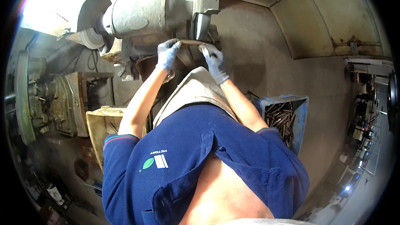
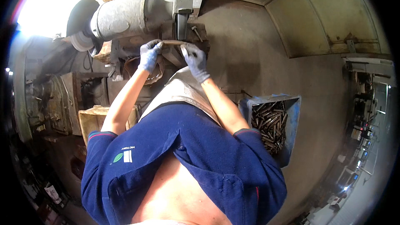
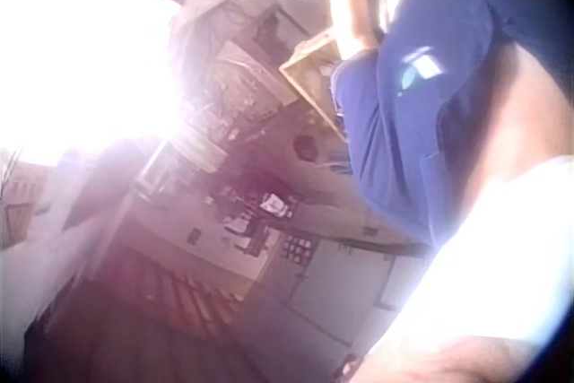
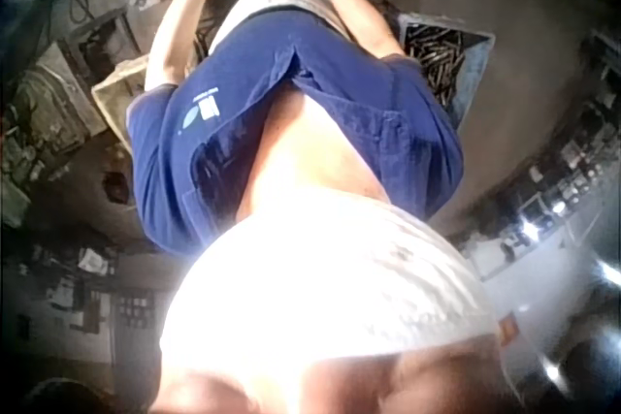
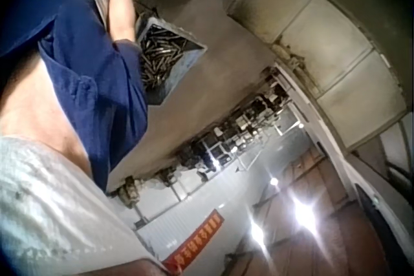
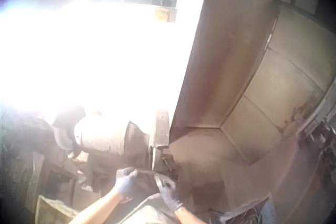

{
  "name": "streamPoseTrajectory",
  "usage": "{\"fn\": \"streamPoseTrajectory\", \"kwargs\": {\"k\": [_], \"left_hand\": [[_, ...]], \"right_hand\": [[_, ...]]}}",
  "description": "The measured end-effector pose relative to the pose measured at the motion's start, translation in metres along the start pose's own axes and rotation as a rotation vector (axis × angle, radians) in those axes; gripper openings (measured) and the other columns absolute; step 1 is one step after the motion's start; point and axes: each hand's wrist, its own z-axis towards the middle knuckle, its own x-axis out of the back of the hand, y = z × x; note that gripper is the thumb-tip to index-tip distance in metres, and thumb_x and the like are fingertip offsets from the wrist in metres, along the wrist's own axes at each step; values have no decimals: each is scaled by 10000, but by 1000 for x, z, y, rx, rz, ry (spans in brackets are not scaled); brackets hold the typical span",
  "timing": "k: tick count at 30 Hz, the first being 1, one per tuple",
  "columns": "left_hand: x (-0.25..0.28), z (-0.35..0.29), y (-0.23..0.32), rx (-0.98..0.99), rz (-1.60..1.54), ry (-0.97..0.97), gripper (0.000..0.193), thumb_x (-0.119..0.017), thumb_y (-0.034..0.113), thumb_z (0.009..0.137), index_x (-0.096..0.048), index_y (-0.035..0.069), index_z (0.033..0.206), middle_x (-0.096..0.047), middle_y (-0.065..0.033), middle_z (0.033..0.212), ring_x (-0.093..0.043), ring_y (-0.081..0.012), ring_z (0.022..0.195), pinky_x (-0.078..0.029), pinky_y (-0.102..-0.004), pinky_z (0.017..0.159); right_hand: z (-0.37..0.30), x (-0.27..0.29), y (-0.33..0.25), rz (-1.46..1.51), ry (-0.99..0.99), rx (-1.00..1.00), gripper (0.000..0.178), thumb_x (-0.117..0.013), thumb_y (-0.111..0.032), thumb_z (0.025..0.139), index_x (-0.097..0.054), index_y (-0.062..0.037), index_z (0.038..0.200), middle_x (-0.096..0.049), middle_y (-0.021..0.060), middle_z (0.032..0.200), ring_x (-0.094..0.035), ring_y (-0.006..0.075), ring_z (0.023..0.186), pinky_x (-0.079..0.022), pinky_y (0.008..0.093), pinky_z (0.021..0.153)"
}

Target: The person uses a bench grinder to sharpen or smooth small cylindrical metal parts, picking them from a container and placing them back after the grinding is complete.

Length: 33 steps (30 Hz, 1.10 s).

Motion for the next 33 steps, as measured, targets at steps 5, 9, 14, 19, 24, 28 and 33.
{"fn": "streamPoseTrajectory", "kwargs": {"k": [5,9,14,19,24,28,33], "left_hand": [[-2,-62,33,-193,-47,-127,198,-646,15,828,-647,-27,1022,-664,-38,857,-554,-46,717,-450,-179,629],[-12,-81,50,-342,57,-185,189,-640,8,831,-651,-35,1014,-672,-47,901,-580,-60,766,-475,-198,693],[-39,-93,69,-456,34,-311,199,-634,-22,820,-654,-34,1018,-678,-97,959,-604,-101,846,-483,-227,777],[-55,-99,58,-512,284,-500,239,-661,12,804,-644,-46,1035,-682,-103,949,-614,-112,842,-484,-245,773],[-47,-96,6,-258,201,-650,185,-658,49,832,-654,-43,992,-683,-72,909,-600,-96,798,-468,-238,777],[-47,-102,-8,-269,359,-725,126,-646,38,832,-650,-43,929,-664,-45,842,-568,-90,753,-454,-232,729],[-54,-95,1,-168,336,-842,148,-645,30,827,-656,-47,954,-676,-54,858,-578,-89,764,-469,-244,738]], "right_hand": [[-42,7,-88,-345,-82,348,296,-689,-84,769,-649,-4,1052,-582,170,1175,-545,268,1127,-423,329,955],[-47,17,-128,-538,-93,630,371,-689,-181,775,-627,13,1085,-586,210,1139,-573,316,1076,-439,373,936],[-67,35,-155,-628,-8,757,472,-754,-171,715,-600,-3,1128,-582,203,1150,-596,321,1041,-485,373,895],[-123,71,-165,-653,170,575,478,-770,-133,686,-608,-19,1121,-572,192,1179,-571,310,1094,-469,369,923],[-191,122,-179,-785,503,383,433,-787,-101,660,-627,-16,1054,-579,171,1149,-573,268,1082,-466,337,919],[-259,164,-185,-1193,782,218,414,-768,-85,634,-633,-11,1018,-590,154,1140,-591,289,1053,-490,341,891],[-284,164,-197,-1257,834,262,427,-757,-109,651,-644,-22,1053,-589,156,1152,-572,299,1083,-461,356,931]]}}
